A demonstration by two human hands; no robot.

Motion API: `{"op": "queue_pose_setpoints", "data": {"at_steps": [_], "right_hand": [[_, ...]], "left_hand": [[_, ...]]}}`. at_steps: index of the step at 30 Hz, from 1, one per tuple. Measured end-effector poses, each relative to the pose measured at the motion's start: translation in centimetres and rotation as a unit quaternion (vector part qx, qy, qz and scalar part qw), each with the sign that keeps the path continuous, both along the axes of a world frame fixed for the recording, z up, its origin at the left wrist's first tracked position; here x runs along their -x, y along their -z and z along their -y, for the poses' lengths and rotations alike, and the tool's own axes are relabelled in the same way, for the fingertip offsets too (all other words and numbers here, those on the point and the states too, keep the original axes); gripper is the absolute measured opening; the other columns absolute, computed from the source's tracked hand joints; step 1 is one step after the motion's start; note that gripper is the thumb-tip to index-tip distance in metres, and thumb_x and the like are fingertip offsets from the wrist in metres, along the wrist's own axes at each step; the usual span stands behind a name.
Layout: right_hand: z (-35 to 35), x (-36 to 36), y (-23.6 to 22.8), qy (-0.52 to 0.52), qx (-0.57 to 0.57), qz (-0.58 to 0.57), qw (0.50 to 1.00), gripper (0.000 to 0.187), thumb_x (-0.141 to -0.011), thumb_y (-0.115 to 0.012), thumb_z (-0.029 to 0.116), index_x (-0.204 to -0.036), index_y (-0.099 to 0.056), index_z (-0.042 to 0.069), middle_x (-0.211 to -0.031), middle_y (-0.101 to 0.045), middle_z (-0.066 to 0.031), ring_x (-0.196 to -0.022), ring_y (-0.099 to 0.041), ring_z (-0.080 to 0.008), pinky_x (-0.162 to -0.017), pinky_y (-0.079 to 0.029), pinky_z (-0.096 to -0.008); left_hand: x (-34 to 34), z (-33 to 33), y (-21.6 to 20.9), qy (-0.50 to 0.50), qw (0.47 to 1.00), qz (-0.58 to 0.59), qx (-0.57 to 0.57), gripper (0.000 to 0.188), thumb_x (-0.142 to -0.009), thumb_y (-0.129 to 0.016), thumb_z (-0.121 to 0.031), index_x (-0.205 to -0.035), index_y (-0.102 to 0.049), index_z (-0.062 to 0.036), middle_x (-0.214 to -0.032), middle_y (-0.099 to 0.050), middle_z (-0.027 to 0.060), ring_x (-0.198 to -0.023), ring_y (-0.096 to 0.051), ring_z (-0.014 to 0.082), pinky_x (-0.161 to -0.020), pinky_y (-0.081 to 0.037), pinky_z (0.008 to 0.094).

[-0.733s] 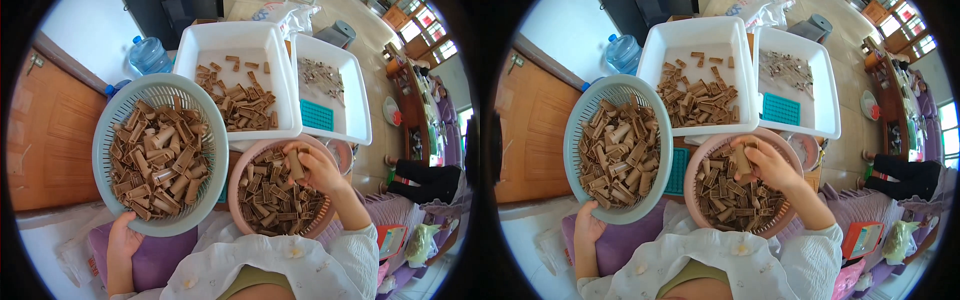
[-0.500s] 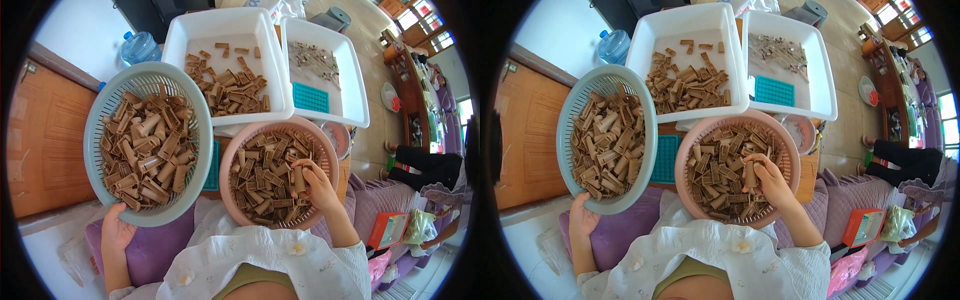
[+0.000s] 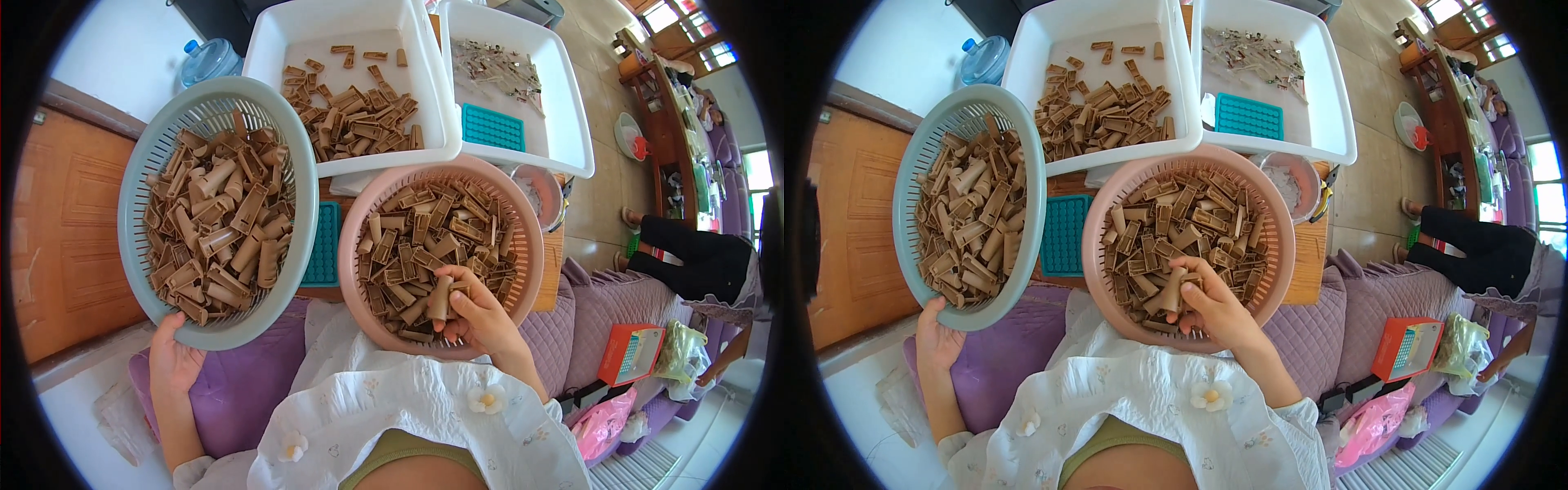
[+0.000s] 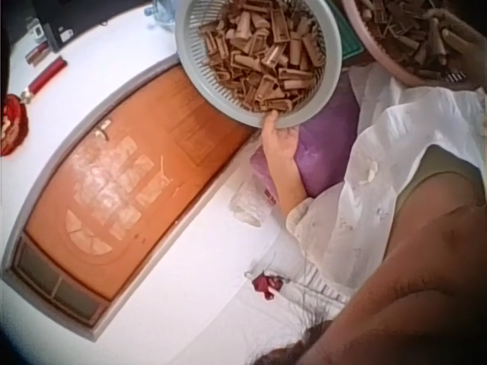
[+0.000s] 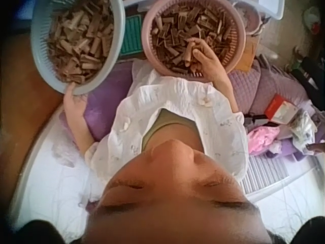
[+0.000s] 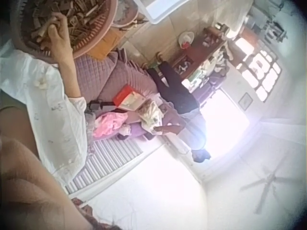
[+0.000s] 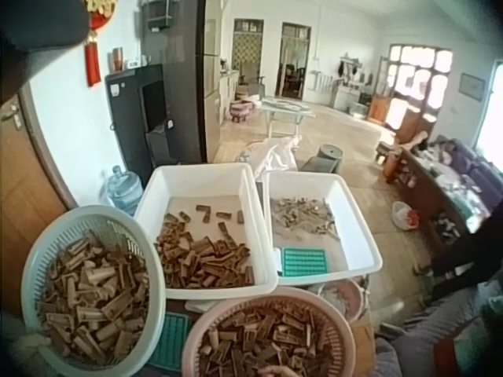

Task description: The person sorts plastic parts by hand, inspecting them and placing them into different sorting trays and plastic baskets.

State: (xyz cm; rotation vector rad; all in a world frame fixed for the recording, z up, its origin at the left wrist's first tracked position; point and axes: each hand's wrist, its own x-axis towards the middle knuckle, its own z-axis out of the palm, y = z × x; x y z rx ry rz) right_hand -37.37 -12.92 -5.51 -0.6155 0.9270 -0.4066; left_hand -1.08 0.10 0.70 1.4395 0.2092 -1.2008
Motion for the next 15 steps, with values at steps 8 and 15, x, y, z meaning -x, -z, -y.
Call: {"op": "queue_pose_setpoints", "data": {"at_steps": [8, 15], "right_hand": [[0.7, -1.4, -1.5, -0.017, -0.035, 0.115, 0.993, 0.042, -0.086, -0.041, 0.004, -0.125, -0.028, 0.011, -0.096, -0.050, -0.0142, -0.067, -0.050, -0.0132, -0.050, -0.042, -0.0189], [1.7, -2.7, -4.3, 0.048, -0.233, 0.349, 0.906, 0.047, -0.083, -0.048, 0.008, -0.125, -0.027, 0.010, -0.097, -0.047, -0.0223, -0.064, -0.049, -0.0176, -0.044, -0.040, -0.0202]], "left_hand": [[-0.4, 0.0, 0.2, 0.021, 0.999, -0.021, 0.014, 0.024, -0.080, -0.051, -0.010, -0.102, -0.050, 0.0003, -0.094, -0.061, 0.0103, -0.081, -0.061, 0.0195, -0.070, -0.053, 0.0301], [-0.5, -0.1, 0.2, 0.021, 1.000, -0.017, 0.017, 0.028, -0.080, -0.052, -0.010, -0.105, -0.048, 0.0014, -0.098, -0.059, 0.0112, -0.084, -0.061, 0.0194, -0.071, -0.054, 0.0286]]}}
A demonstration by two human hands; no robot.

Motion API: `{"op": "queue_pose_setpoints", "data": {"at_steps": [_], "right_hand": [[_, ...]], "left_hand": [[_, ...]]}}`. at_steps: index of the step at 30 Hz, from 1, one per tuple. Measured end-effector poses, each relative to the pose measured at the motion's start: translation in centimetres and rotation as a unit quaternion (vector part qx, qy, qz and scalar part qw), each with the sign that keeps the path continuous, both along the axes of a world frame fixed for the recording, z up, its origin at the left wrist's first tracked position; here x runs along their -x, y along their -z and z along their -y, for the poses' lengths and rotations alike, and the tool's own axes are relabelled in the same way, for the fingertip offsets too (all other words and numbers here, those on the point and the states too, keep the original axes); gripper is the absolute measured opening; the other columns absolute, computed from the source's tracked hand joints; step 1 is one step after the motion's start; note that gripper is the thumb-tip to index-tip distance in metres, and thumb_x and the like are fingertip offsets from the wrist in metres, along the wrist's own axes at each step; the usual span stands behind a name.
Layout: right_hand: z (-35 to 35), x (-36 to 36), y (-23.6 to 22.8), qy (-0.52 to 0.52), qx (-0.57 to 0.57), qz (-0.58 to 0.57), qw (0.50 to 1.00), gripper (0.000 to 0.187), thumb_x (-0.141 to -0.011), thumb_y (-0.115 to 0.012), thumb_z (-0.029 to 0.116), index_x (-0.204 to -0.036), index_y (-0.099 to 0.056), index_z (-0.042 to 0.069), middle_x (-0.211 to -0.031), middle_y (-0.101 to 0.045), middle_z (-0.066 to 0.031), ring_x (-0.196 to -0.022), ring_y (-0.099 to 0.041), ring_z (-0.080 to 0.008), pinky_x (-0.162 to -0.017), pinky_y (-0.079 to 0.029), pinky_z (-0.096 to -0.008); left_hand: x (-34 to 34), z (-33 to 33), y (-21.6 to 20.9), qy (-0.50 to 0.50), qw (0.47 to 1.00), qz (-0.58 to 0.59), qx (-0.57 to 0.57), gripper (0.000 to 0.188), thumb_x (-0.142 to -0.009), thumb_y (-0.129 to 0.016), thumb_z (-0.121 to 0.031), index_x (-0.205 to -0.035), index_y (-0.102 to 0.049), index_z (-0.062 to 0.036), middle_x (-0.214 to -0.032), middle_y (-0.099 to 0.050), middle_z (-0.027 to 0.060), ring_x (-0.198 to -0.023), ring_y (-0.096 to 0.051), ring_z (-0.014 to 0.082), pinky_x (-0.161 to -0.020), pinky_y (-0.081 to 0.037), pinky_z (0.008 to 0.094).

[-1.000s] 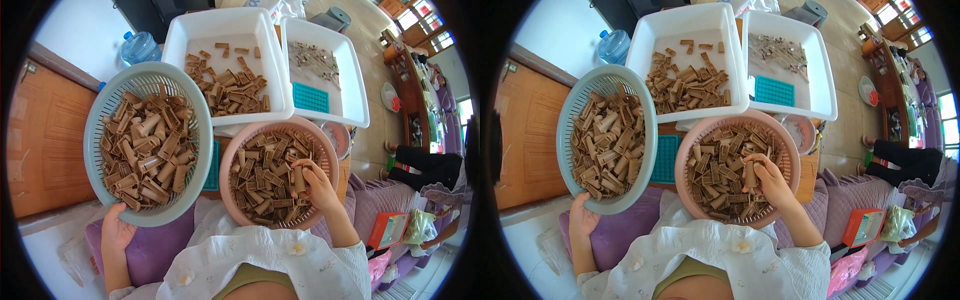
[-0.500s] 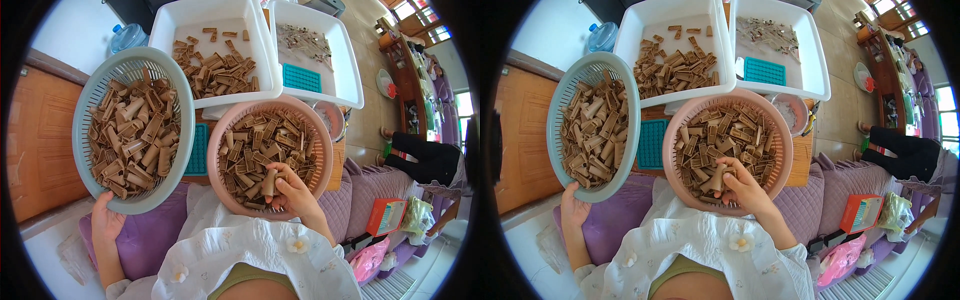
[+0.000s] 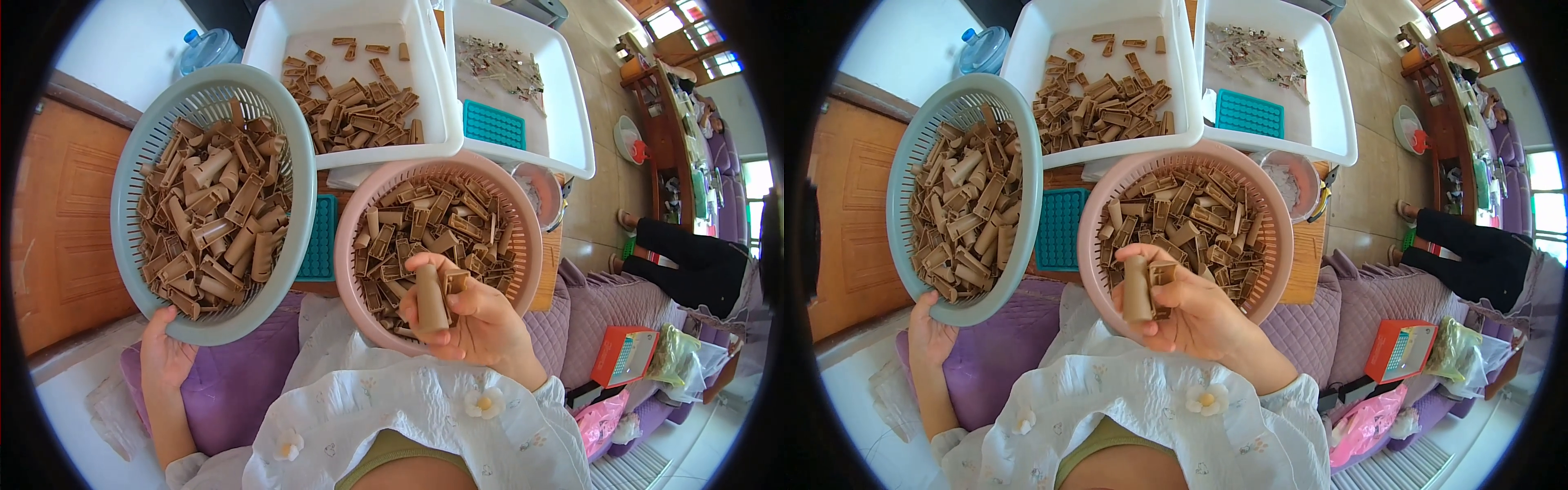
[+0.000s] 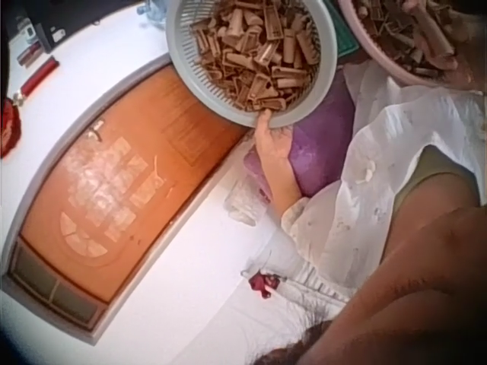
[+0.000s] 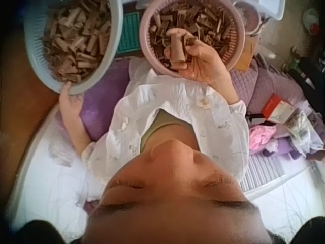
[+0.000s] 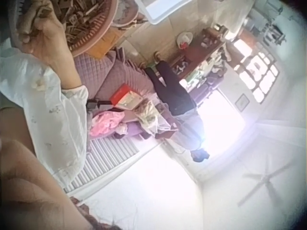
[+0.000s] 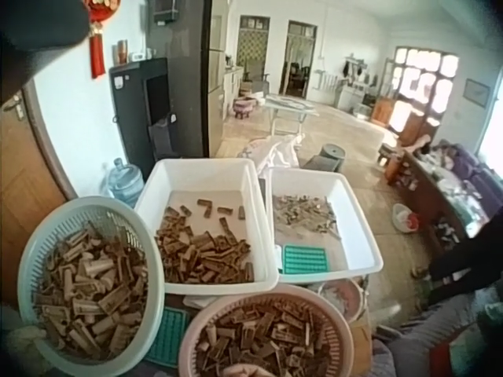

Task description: The person sorts plastic parts by hand, inspecting them and placing them into different sorting trays and plastic baskets.

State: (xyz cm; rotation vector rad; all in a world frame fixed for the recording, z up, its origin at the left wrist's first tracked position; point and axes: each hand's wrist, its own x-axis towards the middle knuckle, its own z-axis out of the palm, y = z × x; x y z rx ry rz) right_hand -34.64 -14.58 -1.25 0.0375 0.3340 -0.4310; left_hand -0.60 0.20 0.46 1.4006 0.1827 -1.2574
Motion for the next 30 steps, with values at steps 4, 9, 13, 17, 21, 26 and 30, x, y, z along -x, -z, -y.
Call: {"op": "queue_pose_setpoints", "data": {"at_steps": [4, 9, 13, 17, 21, 26, 30], "right_hand": [[-0.4, -0.9, -2.7, -0.044, 0.066, -0.024, 0.997, 0.052, -0.086, -0.051, 0.023, -0.127, -0.022, 0.012, -0.095, -0.047, -0.0226, -0.064, -0.048, -0.0158, -0.043, -0.039, -0.0204], [-3.2, -0.9, -4.3, -0.054, 0.274, 0.118, 0.953, 0.056, -0.086, -0.051, 0.025, -0.122, -0.020, -0.004, -0.093, -0.049, -0.0198, -0.066, -0.050, -0.0175, -0.056, -0.044, -0.0270], [-2.9, -1.7, -6.2, -0.109, 0.194, 0.185, 0.957, 0.047, -0.089, -0.048, 0.023, -0.127, -0.029, 0.004, -0.080, -0.057, -0.0081, -0.057, -0.052, -0.0169, -0.065, -0.044, -0.0290], [-4.3, -1.5, -5.6, -0.107, 0.110, 0.223, 0.963, 0.052, -0.092, -0.038, 0.029, -0.125, -0.014, -0.003, -0.075, -0.045, -0.0036, -0.063, -0.043, -0.0103, -0.062, -0.035, -0.0191], [-3.8, -1.3, -5.3, -0.101, 0.300, 0.119, 0.941, 0.052, -0.092, -0.037, 0.032, -0.125, -0.019, -0.004, -0.092, -0.045, -0.0067, -0.075, -0.046, -0.0108, -0.069, -0.038, -0.0239], [-3.0, 0.7, -4.0, -0.022, 0.455, 0.042, 0.889, 0.053, -0.086, -0.050, 0.022, -0.118, -0.023, -0.011, -0.090, -0.051, -0.0165, -0.068, -0.051, -0.0190, -0.063, -0.043, -0.0286], [-1.5, 2.6, -4.0, 0.105, 0.482, -0.476, 0.728, 0.037, -0.082, -0.042, 0.000, -0.119, -0.034, -0.002, -0.083, -0.053, -0.0091, -0.071, -0.054, -0.0181, -0.064, -0.042, -0.0265]], "left_hand": [[-0.3, -0.5, 0.2, -0.003, 1.000, 0.005, -0.006, 0.028, -0.079, -0.052, -0.010, -0.105, -0.048, 0.0005, -0.098, -0.060, 0.0106, -0.083, -0.061, 0.0190, -0.071, -0.054, 0.0284], [0.0, 0.2, 0.3, -0.002, 0.999, 0.025, -0.029, 0.030, -0.078, -0.053, -0.011, -0.106, -0.048, -0.0008, -0.098, -0.060, 0.0093, -0.084, -0.061, 0.0181, -0.070, -0.053, 0.0275], [0.3, -0.1, -0.2, 0.004, 1.000, 0.029, -0.011, 0.031, -0.078, -0.053, -0.012, -0.106, -0.048, 0.0000, -0.098, -0.060, 0.0094, -0.085, -0.061, 0.0186, -0.072, -0.053, 0.0278], [0.2, 0.1, -0.1, -0.016, 0.999, 0.019, -0.022, 0.029, -0.079, -0.051, -0.011, -0.106, -0.049, 0.0001, -0.098, -0.060, 0.0107, -0.086, -0.060, 0.0205, -0.074, -0.052, 0.0315], [0.2, 0.0, -0.1, -0.012, 1.000, 0.011, -0.019, 0.030, -0.079, -0.050, -0.010, -0.107, -0.048, 0.0007, -0.099, -0.059, 0.0111, -0.088, -0.060, 0.0217, -0.077, -0.051, 0.0332], [0.2, 0.1, 0.1, -0.021, 0.999, 0.015, -0.022, 0.030, -0.079, -0.050, -0.010, -0.107, -0.048, 0.0009, -0.100, -0.059, 0.0110, -0.088, -0.060, 0.0213, -0.077, -0.051, 0.0334], [0.4, -0.2, 0.0, -0.022, 0.999, 0.019, -0.020, 0.029, -0.079, -0.050, -0.010, -0.106, -0.048, 0.0004, -0.099, -0.059, 0.0108, -0.087, -0.060, 0.0207, -0.076, -0.051, 0.0329]]}}
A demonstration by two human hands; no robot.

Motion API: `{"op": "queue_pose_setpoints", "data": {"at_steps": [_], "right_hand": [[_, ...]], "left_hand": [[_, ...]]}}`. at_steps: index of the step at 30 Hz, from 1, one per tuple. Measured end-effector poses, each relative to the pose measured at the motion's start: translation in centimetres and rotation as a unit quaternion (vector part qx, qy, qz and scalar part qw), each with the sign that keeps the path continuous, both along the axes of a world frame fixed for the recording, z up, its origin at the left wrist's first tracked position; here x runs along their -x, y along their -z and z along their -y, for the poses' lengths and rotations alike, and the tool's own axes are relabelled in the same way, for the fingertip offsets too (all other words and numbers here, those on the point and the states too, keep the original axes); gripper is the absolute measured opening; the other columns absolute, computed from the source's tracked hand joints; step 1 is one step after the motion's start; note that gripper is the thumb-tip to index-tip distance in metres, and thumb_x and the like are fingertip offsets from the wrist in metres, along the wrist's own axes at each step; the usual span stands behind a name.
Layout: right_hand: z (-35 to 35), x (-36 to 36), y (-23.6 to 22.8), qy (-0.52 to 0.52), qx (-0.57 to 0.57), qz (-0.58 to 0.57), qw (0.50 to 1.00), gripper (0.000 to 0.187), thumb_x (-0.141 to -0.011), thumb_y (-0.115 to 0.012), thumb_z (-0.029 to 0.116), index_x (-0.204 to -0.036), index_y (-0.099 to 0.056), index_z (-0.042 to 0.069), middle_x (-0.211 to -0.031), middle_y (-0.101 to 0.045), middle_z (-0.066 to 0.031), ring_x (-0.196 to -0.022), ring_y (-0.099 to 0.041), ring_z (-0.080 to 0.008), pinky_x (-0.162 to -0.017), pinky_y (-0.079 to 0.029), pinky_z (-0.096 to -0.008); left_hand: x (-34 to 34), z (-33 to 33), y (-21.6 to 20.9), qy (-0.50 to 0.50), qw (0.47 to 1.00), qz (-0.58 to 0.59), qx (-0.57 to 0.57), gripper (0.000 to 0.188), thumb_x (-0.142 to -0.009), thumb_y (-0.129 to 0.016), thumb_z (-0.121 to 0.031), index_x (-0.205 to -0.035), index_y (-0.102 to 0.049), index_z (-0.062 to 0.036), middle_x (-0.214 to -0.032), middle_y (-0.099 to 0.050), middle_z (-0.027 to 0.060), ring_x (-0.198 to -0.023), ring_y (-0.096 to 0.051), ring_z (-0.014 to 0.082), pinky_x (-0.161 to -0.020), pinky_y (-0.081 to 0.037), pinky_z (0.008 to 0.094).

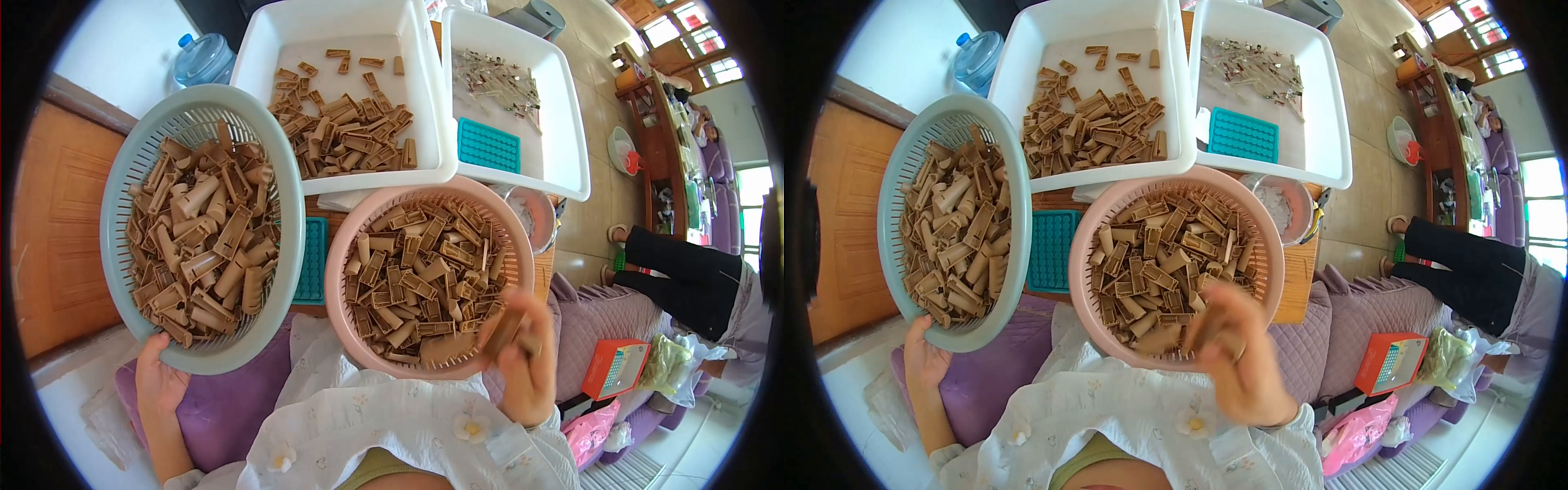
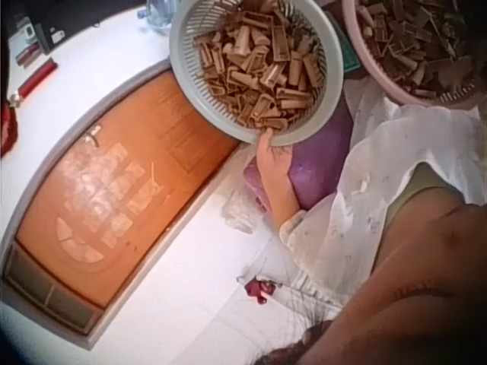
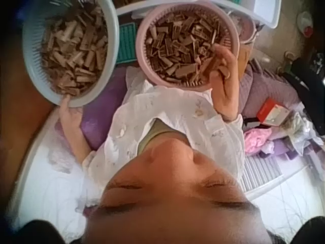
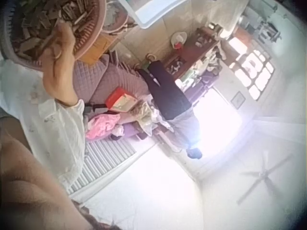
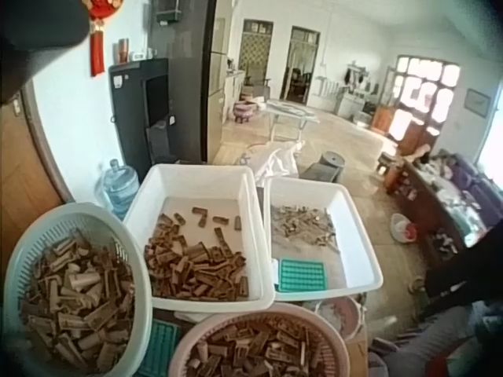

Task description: The person sorts plastic parts by hand, inspecting them and placing them into different sorting trays and plastic baskets.

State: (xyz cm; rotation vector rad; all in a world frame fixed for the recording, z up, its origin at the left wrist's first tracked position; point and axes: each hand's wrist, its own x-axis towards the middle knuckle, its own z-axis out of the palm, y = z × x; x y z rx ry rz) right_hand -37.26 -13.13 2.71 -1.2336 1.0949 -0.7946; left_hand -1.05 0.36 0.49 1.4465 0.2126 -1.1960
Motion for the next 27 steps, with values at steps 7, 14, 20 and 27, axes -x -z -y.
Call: {"op": "queue_pose_setpoints", "data": {"at_steps": [7, 14, 20, 27], "right_hand": [[7.5, 1.3, 2.5, -0.015, 0.195, -0.326, 0.925, 0.030, -0.076, -0.043, -0.005, -0.106, -0.041, 0.000, -0.093, -0.057, -0.0198, -0.085, -0.055, -0.0361, -0.071, -0.044, -0.0372], [18.3, -10.2, 8.5, -0.228, 0.245, -0.238, 0.912, 0.023, -0.081, -0.053, 0.014, -0.097, -0.043, 0.001, -0.082, -0.057, -0.0197, -0.075, -0.057, -0.0332, -0.067, -0.043, -0.0386], [22.7, -15.9, 13.0, -0.385, 0.282, -0.403, 0.781, 0.030, -0.077, -0.060, 0.021, -0.091, -0.045, 0.000, -0.075, -0.059, -0.0196, -0.075, -0.058, -0.0355, -0.066, -0.044, -0.0435], [24.6, -17.1, 15.2, -0.377, 0.326, -0.510, 0.701, 0.017, -0.070, -0.062, 0.014, -0.081, -0.060, 0.001, -0.082, -0.061, -0.0175, -0.079, -0.061, -0.0315, -0.066, -0.051, -0.0382]], "left_hand": [[-0.4, -0.1, 0.2, -0.019, 1.000, -0.010, 0.012, 0.027, -0.079, -0.049, -0.007, -0.104, -0.049, 0.0004, -0.096, -0.060, 0.0101, -0.085, -0.060, 0.0204, -0.073, -0.052, 0.0330], [0.0, 0.4, -0.1, -0.009, 1.000, -0.022, 0.008, 0.029, -0.077, -0.050, -0.008, -0.105, -0.049, 0.0002, -0.097, -0.060, 0.0104, -0.086, -0.060, 0.0218, -0.074, -0.052, 0.0340], [-0.7, -0.8, 0.5, 0.011, 1.000, -0.007, -0.003, 0.040, -0.076, -0.054, -0.014, -0.112, -0.046, 0.0002, -0.105, -0.057, 0.0121, -0.094, -0.056, 0.0248, -0.082, -0.047, 0.0363], [-0.1, 0.0, -0.1, -0.002, 1.000, -0.016, -0.021, 0.040, -0.072, -0.056, -0.012, -0.110, -0.047, 0.0007, -0.104, -0.057, 0.0120, -0.095, -0.056, 0.0255, -0.083, -0.047, 0.0384]]}}
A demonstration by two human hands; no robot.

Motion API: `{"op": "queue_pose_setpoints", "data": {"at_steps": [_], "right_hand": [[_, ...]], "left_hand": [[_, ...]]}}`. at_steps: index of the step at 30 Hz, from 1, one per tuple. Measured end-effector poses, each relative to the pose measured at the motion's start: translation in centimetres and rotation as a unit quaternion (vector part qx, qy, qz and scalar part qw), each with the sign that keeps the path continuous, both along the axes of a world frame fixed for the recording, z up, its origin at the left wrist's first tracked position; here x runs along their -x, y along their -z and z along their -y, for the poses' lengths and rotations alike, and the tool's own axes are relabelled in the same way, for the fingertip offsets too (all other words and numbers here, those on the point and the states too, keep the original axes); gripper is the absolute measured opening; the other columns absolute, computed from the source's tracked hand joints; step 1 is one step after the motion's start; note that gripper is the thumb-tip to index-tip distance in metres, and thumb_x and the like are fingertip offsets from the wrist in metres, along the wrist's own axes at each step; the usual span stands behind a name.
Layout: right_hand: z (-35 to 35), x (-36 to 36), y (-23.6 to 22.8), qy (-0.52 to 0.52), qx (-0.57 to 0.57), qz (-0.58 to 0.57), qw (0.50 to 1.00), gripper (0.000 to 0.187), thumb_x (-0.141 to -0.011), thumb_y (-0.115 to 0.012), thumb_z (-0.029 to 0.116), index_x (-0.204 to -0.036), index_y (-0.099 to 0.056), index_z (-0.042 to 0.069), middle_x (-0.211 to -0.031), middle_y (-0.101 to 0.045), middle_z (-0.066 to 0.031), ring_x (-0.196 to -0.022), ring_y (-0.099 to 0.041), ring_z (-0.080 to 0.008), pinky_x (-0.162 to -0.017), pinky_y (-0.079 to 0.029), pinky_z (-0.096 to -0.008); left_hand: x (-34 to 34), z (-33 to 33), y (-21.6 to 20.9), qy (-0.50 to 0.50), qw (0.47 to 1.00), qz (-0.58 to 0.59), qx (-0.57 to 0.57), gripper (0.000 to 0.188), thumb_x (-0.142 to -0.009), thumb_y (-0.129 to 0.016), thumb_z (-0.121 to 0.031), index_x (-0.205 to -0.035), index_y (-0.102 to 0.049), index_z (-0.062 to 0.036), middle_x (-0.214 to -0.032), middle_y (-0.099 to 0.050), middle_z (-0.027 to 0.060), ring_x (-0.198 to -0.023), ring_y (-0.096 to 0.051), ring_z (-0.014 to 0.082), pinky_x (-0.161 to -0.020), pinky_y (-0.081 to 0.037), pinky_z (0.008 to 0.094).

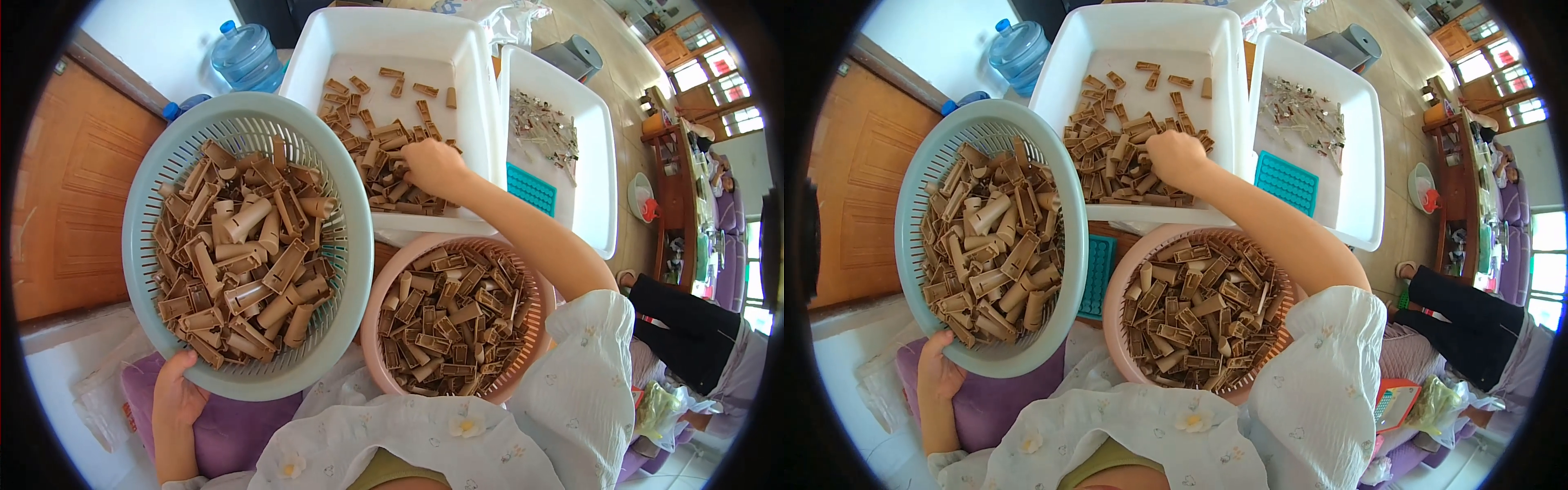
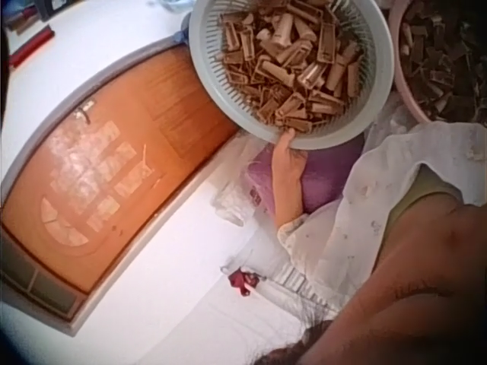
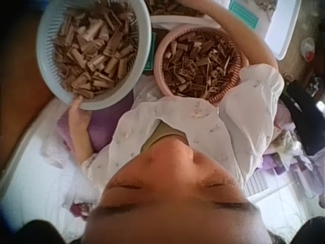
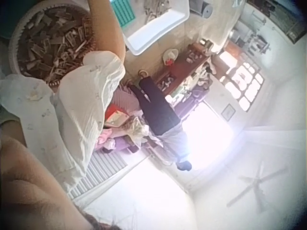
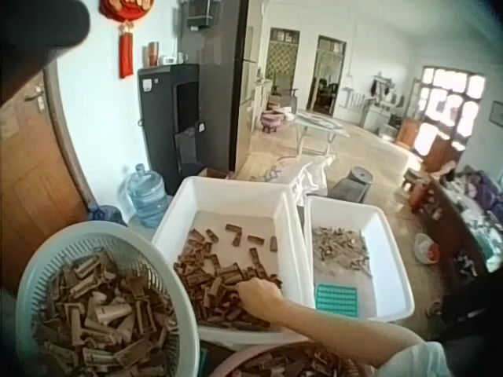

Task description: The person sorts plastic parts by hand, inspecting them and placing them into different sorting trays and plastic baskets.

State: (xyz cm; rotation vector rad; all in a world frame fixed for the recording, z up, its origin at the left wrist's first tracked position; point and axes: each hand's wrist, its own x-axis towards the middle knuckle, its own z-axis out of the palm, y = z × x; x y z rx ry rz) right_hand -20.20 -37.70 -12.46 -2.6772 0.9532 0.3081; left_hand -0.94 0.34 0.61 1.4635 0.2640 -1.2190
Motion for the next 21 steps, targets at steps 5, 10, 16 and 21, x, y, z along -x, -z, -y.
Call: {"op": "queue_pose_setpoints", "data": {"at_steps": [5, 10, 16, 21], "right_hand": [[2.3, 0.7, -1.5, 0.000, -0.078, 0.126, 0.989, 0.023, -0.065, -0.066, 0.019, -0.078, -0.055, 0.002, -0.077, -0.058, -0.0167, -0.076, -0.056, -0.0336, -0.065, -0.044, -0.0395], [2.8, 0.1, -0.1, -0.103, -0.122, 0.059, 0.985, 0.033, -0.068, -0.064, 0.017, -0.099, -0.058, 0.008, -0.089, -0.060, -0.0128, -0.086, -0.057, -0.0311, -0.073, -0.047, -0.0391], [2.6, 0.1, 0.1, -0.092, -0.079, 0.021, 0.992, 0.030, -0.069, -0.065, 0.019, -0.095, -0.056, 0.007, -0.090, -0.060, -0.0127, -0.085, -0.057, -0.0305, -0.072, -0.047, -0.0382], [3.9, 1.1, -3.0, -0.023, -0.127, 0.106, 0.986, 0.029, -0.069, -0.066, 0.020, -0.092, -0.056, 0.006, -0.080, -0.061, -0.0121, -0.077, -0.059, -0.0269, -0.070, -0.047, -0.0344]], "left_hand": [[-0.3, -0.5, 0.2, 0.006, 1.000, -0.004, -0.010, 0.042, -0.072, -0.056, -0.013, -0.111, -0.046, 0.0002, -0.104, -0.057, 0.0119, -0.094, -0.056, 0.0251, -0.082, -0.047, 0.0380], [-0.3, -0.3, 0.3, 0.007, 1.000, 0.000, -0.005, 0.042, -0.073, -0.055, -0.013, -0.112, -0.047, -0.0006, -0.104, -0.057, 0.0116, -0.093, -0.056, 0.0247, -0.082, -0.047, 0.0377], [-0.3, -0.4, 0.4, 0.013, 1.000, -0.005, 0.007, 0.040, -0.074, -0.054, -0.012, -0.112, -0.047, -0.0005, -0.103, -0.057, 0.0111, -0.093, -0.056, 0.0250, -0.082, -0.047, 0.0377], [0.0, 0.0, 0.1, -0.006, 1.000, 0.000, 0.004, 0.041, -0.073, -0.055, -0.011, -0.111, -0.046, 0.0008, -0.104, -0.057, 0.0122, -0.094, -0.056, 0.0254, -0.082, -0.047, 0.0391]]}}
